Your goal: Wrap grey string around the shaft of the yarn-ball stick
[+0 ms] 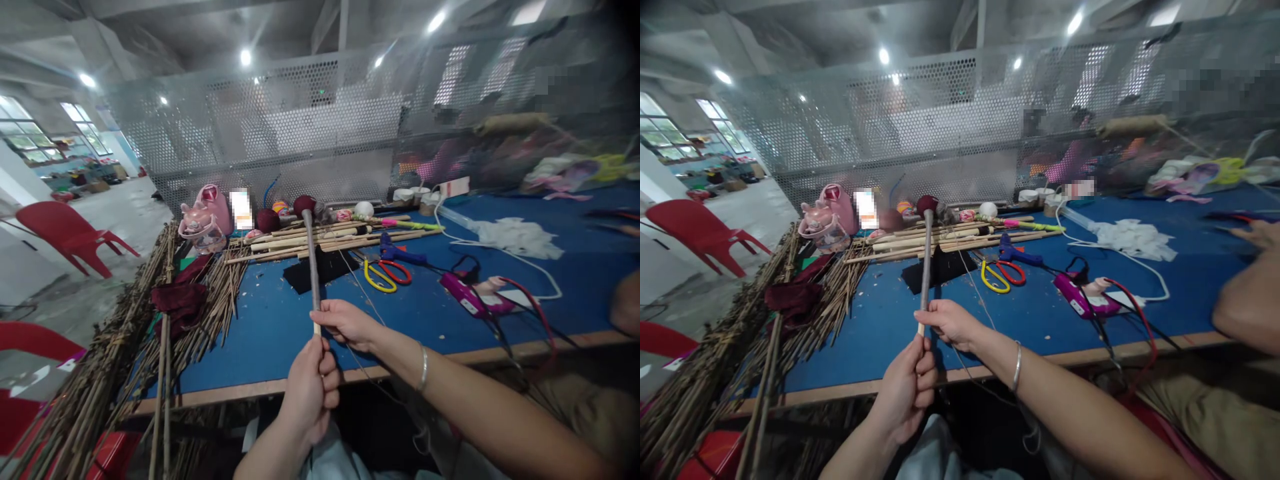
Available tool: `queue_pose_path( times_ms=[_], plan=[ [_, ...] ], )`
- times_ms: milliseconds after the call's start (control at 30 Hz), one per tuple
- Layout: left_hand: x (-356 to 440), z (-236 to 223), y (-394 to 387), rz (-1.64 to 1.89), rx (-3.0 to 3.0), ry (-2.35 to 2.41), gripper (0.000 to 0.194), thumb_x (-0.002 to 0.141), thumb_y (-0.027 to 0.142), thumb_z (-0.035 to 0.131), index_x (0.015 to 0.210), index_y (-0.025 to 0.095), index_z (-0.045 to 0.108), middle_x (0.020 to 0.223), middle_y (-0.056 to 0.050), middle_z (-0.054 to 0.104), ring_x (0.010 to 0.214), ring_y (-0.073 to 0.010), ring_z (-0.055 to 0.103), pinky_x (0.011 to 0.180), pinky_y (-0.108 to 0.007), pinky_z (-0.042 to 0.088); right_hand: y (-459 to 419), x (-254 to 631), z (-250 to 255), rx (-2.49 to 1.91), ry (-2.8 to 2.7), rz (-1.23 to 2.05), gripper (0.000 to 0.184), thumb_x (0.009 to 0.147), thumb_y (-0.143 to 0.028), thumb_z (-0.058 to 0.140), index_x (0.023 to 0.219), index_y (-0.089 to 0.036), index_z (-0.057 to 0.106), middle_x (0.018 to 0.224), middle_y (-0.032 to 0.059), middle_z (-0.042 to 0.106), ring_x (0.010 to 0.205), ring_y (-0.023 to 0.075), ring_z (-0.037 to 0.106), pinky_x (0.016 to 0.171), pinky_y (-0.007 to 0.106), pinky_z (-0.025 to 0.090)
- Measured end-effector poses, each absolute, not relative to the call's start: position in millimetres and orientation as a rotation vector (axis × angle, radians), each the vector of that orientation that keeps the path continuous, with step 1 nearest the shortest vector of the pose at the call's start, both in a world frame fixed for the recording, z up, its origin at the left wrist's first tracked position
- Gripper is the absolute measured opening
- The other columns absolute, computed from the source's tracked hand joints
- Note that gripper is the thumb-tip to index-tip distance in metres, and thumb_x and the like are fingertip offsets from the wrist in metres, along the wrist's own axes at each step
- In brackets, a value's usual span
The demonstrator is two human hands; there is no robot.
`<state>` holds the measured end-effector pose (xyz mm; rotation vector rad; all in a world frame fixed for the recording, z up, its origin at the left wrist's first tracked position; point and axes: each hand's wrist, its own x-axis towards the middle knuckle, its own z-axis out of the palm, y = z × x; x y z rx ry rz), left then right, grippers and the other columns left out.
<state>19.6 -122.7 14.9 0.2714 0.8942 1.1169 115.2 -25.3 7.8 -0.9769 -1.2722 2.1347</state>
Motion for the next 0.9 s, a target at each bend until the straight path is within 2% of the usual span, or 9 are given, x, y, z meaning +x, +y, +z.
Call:
queue_pose_path(
  times_ms=[167,300,400,467,600,700,767,900],
  plan=[
    [16.0,17.0,-123.2,1.052,0.165,0.746,0.029,0.074,0.047,0.051,0.078,0.021,0.04,0.051,0.009,0.019,0.035,-0.001,0.012,0.031,-0.012,0.002,-21.8,122.6,12.7,-0.73,-1.277,2.335,0.028,0.07,-0.032,0.061,0.089,-0.013,0.05,0.047,-0.0104,0.025,0.037,0.0009,0.013,0.035,0.016,0.005],
    [18.5,11.7,-124.3,1.087,0.236,0.793,0.027,0.074,0.045,0.051,0.079,0.02,0.041,0.052,0.009,0.021,0.035,-0.001,0.015,0.031,-0.013,0.004,-22.2,119.6,6.2,-0.839,-1.31,2.221,0.024,0.07,-0.033,0.062,0.073,-0.014,0.047,0.042,-0.0113,0.024,0.035,0.0013,0.011,0.033,0.018,0.005],
    [20.7,9.5,-125.0,1.127,0.3,0.857,0.03,0.073,0.047,0.052,0.078,0.02,0.041,0.052,0.009,0.022,0.036,-0.001,0.015,0.031,-0.013,0.005,-22.3,115.7,1.3,-0.928,-1.313,2.136,0.028,0.069,-0.035,0.062,0.066,-0.016,0.041,0.038,-0.012,0.023,0.033,0.0016,0.011,0.032,0.018,0.004],
    [20.8,10.9,-125.2,1.111,0.283,0.867,0.032,0.072,0.049,0.052,0.076,0.02,0.039,0.052,0.009,0.021,0.036,-0.0011,0.013,0.032,-0.013,0.003,-21.5,116.0,1.6,-0.887,-1.309,2.181,0.027,0.07,-0.036,0.061,0.068,-0.016,0.043,0.04,-0.0116,0.024,0.033,0.0014,0.011,0.032,0.017,0.005],
    [19.7,15.9,-124.8,1.084,0.227,0.835,0.032,0.072,0.049,0.052,0.074,0.021,0.036,0.051,0.009,0.02,0.035,-0.0012,0.012,0.032,-0.013,0.002,-20.3,121.5,5.8,-0.697,-1.292,2.366,0.025,0.071,-0.029,0.061,0.085,-0.013,0.05,0.048,-0.0101,0.028,0.037,0.0008,0.013,0.035,0.015,0.007],
    [20.2,17.0,-123.7,1.082,0.215,0.828,0.032,0.071,0.048,0.053,0.074,0.021,0.037,0.05,0.01,0.021,0.035,-0.0013,0.012,0.031,-0.012,0.003,-21.4,122.0,4.1,-0.719,-1.298,2.33,0.023,0.071,-0.028,0.06,0.084,-0.012,0.05,0.047,-0.0104,0.026,0.037,0.0009,0.013,0.034,0.015,0.007],
    [20.8,17.0,-122.2,1.102,0.25,0.857,0.033,0.07,0.05,0.053,0.075,0.021,0.038,0.049,0.01,0.023,0.034,-0.0013,0.014,0.03,-0.012,0.006,-22.9,119.6,0.5,-0.752,-1.301,2.288,0.021,0.072,-0.031,0.059,0.078,-0.013,0.048,0.046,-0.01,0.03,0.035,0.0008,0.015,0.033,0.016,0.007],
    [17.8,17.7,-114.2,1.117,0.381,0.959,0.041,0.07,0.057,0.048,0.071,0.017,0.042,0.048,0.007,0.035,0.034,-0.002,0.026,0.031,-0.014,0.02,-26.0,114.3,-4.4,-0.831,-1.354,2.229,0.022,0.07,-0.031,0.059,0.072,-0.014,0.045,0.049,-0.0068,0.043,0.033,0.0009,0.024,0.032,0.016,0.01]
  ],
)
